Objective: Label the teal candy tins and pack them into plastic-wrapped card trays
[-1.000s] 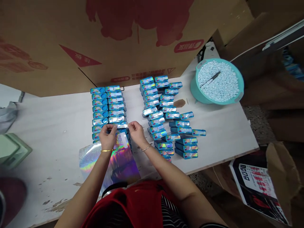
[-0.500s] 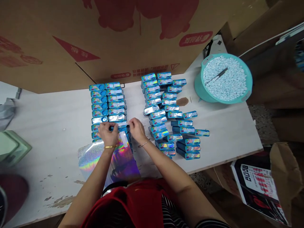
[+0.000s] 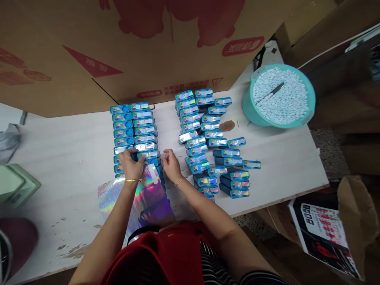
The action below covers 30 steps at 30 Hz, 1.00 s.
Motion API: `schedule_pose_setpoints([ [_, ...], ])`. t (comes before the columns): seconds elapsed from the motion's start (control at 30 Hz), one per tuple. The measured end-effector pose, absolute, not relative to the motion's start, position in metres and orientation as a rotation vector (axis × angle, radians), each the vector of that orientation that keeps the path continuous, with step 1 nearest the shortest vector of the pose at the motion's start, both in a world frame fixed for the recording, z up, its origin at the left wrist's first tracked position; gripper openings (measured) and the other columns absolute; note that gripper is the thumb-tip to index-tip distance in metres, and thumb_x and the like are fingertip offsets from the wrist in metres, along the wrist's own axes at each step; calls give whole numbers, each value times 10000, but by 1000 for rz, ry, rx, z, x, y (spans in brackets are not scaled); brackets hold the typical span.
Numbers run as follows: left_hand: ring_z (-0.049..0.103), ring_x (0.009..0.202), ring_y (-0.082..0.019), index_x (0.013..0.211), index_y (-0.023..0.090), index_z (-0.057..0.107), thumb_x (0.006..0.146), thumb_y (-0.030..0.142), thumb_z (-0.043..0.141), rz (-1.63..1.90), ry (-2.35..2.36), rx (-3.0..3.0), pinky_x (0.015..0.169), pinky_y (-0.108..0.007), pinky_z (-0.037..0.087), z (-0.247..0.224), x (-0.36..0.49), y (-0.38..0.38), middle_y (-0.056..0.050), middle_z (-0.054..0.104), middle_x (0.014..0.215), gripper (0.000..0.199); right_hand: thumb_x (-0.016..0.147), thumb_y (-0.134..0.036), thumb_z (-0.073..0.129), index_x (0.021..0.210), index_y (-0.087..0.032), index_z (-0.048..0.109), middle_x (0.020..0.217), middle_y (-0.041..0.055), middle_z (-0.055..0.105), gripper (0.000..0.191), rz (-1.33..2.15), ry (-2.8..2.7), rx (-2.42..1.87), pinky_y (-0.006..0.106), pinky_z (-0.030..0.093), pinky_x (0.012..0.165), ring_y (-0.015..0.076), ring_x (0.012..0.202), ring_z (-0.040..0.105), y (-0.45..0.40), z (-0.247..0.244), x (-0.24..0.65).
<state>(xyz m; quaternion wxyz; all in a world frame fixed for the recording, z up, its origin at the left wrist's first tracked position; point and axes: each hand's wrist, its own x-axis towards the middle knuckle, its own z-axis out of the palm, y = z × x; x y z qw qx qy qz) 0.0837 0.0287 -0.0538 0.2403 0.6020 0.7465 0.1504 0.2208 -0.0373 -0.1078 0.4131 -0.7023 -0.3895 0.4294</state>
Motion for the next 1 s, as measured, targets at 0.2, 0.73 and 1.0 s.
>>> schedule_pose_setpoints([
  [0.2, 504, 998, -278, 887, 225, 649, 847, 379, 567, 221, 1563, 2195, 811, -409, 335, -35, 51, -2, -82, 611, 1064, 180, 883, -395, 500, 1027, -212, 571, 889, 33, 516, 243, 1096, -1062, -1704, 262, 408, 661, 147, 709, 484, -54, -74, 223],
  [0.73, 546, 1014, -252, 989, 234, 652, 903, 223, 483, 214, 1234, 2591, 815, -416, 326, -23, 42, -33, -75, 659, 1161, 191, 853, -516, 451, 598, -203, 433, 548, -47, 390, 404, 1284, -1027, -1696, 232, 301, 528, 112, 551, 369, -55, -65, 192],
  [1.0, 566, 795, -177, 825, 205, 578, 861, 213, 549, 420, 1266, 2179, 725, -331, 361, 24, 40, -79, -28, 660, 831, 47, 906, -404, 453, 693, -207, 550, 692, 23, 539, 307, 979, -1350, -1819, 282, 384, 685, 174, 712, 495, -56, -63, 202],
])
